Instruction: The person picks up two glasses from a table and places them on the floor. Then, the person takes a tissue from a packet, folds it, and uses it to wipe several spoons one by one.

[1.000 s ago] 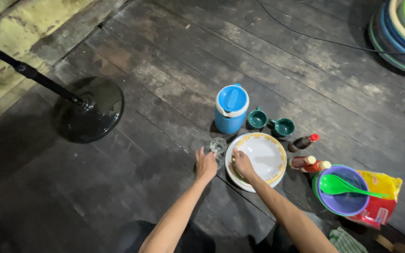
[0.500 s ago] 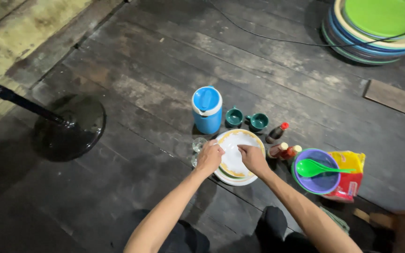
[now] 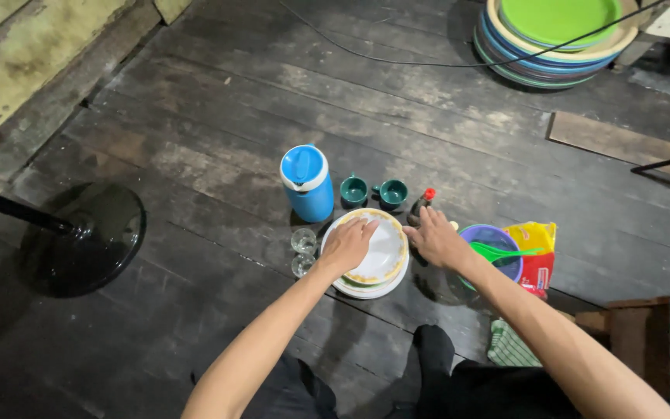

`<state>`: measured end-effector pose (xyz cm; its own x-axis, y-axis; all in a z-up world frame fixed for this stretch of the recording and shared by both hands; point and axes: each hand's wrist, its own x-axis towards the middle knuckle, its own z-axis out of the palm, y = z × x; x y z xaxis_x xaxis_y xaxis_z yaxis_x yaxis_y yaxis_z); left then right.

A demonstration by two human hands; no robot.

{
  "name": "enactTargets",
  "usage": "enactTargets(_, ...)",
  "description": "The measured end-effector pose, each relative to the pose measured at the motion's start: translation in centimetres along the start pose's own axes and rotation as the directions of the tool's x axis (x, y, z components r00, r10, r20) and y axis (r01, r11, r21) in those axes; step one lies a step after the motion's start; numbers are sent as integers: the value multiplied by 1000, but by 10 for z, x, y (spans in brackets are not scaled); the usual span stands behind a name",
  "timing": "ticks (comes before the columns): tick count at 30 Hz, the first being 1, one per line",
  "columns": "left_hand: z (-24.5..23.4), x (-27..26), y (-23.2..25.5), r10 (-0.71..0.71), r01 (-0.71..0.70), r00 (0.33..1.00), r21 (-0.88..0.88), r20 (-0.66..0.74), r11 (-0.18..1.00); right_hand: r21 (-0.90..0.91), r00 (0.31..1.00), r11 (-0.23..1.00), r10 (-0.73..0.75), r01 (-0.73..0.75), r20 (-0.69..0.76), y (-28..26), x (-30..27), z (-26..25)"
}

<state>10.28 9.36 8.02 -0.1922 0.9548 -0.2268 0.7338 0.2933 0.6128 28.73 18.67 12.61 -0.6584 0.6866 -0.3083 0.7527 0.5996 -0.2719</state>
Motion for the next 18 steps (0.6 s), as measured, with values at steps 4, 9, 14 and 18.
enactTargets(4, -28, -22, 51, 16, -15, 1000, 59, -16, 998, 11, 994, 996, 83, -84, 74, 7, -29, -30)
enactTargets(9, -44, -41, 97, 14, -18, 996, 53, 88, 998, -87, 993, 990, 114, -113, 2, 9, -61, -52)
enactTargets(14, -42, -41, 125, 70, -76, 993, 56, 96, 996, -83, 985, 982, 167, -171, -44, 43, -64, -41)
enactTargets(18, -41, -37, 136, 64, -78, 990, 114, 126, 990, -41, 974, 974, 223, -224, -38, 79, -61, -31)
